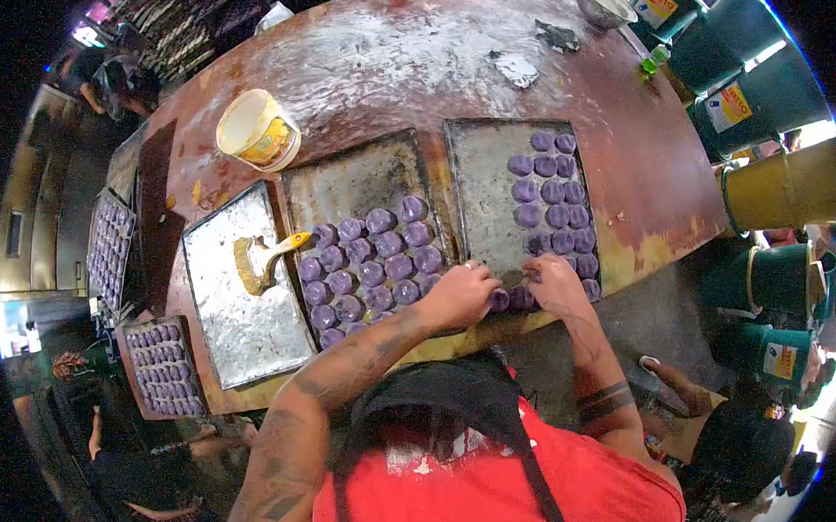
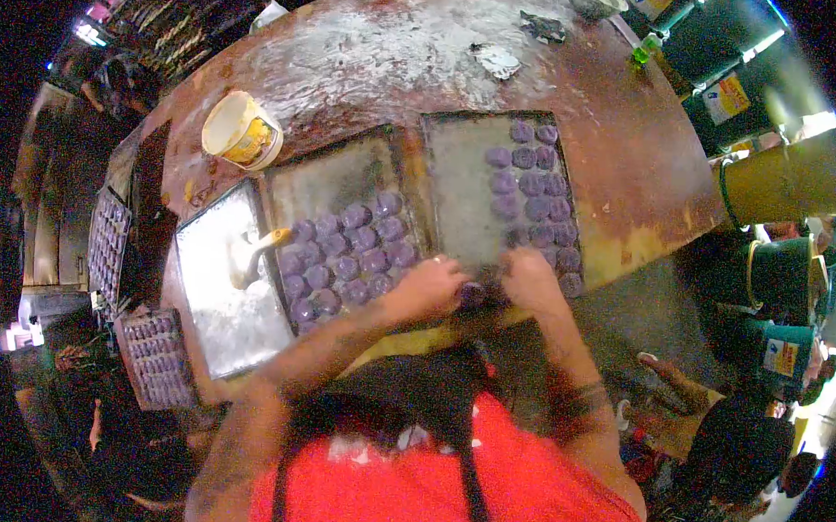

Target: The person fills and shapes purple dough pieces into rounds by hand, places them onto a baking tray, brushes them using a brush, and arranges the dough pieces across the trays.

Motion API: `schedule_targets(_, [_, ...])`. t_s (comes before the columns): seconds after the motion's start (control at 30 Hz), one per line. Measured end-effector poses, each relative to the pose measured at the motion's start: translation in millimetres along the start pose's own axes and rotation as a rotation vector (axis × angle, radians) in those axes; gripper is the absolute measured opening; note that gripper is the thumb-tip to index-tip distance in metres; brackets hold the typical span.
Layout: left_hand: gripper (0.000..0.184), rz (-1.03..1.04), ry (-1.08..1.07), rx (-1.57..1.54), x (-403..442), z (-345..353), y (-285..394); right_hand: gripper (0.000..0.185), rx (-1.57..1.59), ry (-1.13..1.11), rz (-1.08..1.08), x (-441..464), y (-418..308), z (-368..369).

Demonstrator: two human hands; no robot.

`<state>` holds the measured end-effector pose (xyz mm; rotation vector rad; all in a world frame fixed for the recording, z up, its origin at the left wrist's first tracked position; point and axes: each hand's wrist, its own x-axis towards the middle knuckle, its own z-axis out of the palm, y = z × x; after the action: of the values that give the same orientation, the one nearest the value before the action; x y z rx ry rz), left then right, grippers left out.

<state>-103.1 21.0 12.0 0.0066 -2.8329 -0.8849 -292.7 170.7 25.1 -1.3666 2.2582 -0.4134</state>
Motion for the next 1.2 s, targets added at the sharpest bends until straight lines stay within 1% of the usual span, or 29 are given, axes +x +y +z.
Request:
schedule_targets(0.03, [0.02,0.002,-0.019,0.027,5,14,-3,0.026,-0.066,-0.069,-0.055,3,1,-3])
schedule_targets(0.07, [0.02,0.003,-0.039,0.054,8,26,-8,0.026,-0.029,-0.049,-0.039,4,0,-6])
schedule_targets(0.1, [0.02,0.049,-0.011,0.077,10,31,-10,0.026,0.01,-0.028,-0.021,4,-2,-8])
schedule_targets(0.2, [0.029,-0.02,-0.063,0.051,11,40,-12,0.027,0.16,0.088,0.058,14,13,-14])
schedule_targets(0.23, [0.029,-0.032,-0.082,0.034,13,38,-11,0.027,0.215,0.135,0.091,20,19,-16])
schedule_targets(0.33, [0.029,-0.066,-0.158,-0.021,19,35,-9,0.026,0.153,0.186,0.155,52,29,-31])
schedule_targets(0.4, [0.031,-0.079,-0.245,-0.07,23,38,-9,0.026,0.106,0.273,0.038,81,44,-27])
schedule_targets(0.5, [0.034,-0.202,-0.297,-0.209,27,24,-3,0.027,-0.014,0.414,-0.092,117,46,-30])
schedule_targets(0.53, [0.032,-0.262,-0.255,-0.32,25,21,-4,0.027,-0.06,0.46,-0.128,129,41,-33])
schedule_targets(0.6, [0.029,-0.383,-0.167,-0.542,17,14,-5,0.03,-0.137,0.418,-0.059,153,30,-40])
schedule_targets(0.63, [0.03,-0.443,-0.154,-0.591,15,6,-6,0.032,-0.176,0.397,-0.024,163,28,-42])
schedule_targets(0.7, [0.032,-0.575,-0.114,-0.685,7,-14,-10,0.029,-0.25,0.398,0.016,183,36,-36])
schedule_targets(0.77, [0.032,-0.719,-0.047,-0.722,-6,-40,-18,0.026,-0.298,0.409,0.043,194,28,-33])
schedule_targets(0.8, [0.032,-0.788,-0.009,-0.741,-14,-52,-23,0.027,-0.288,0.401,0.047,197,25,-31])
schedule_targets(0.83, [0.03,-0.862,0.089,-0.784,-27,-58,-34,0.028,-0.28,0.394,0.052,201,25,-29])
schedule_targets(0.87, [0.028,-0.85,0.206,-0.677,-51,-52,-60,0.029,-0.275,0.387,0.059,204,25,-28])
schedule_targets(0.9, [0.026,-0.895,0.281,-0.574,-60,-74,-64,0.03,-0.244,0.307,0.074,205,23,-31])
schedule_targets(0.93, [0.024,-0.906,0.372,-0.38,-70,-96,-70,0.032,-0.216,0.228,0.09,205,21,-36])
schedule_targets(0.97, [0.025,-1.072,0.407,-0.371,-78,-116,-72,0.033,-0.191,0.15,0.109,205,16,-37])
schedule_targets(1.0, [0.023,-1.044,0.546,-0.393,-107,-108,-104,0.034,-0.06,0.192,0.091,206,11,-34])
schedule_targets(1.03, [0.021,-1.168,0.519,-0.278,-105,-136,-95,0.035,0.07,0.234,0.077,207,6,-31])
schedule_targets(1.07, [0.024,-1.121,0.51,-0.176,-120,-144,-110,0.035,0.2,0.275,0.065,208,0,-29])
schedule_targets(1.13, [0.029,-1.081,0.451,-0.008,-133,-159,-128,0.033,0.416,0.172,0.008,210,-27,-19])
schedule_targets(1.2, [0.033,-1.063,0.306,-0.045,-144,-172,-148,0.032,0.629,0.06,-0.048,209,-59,-6])
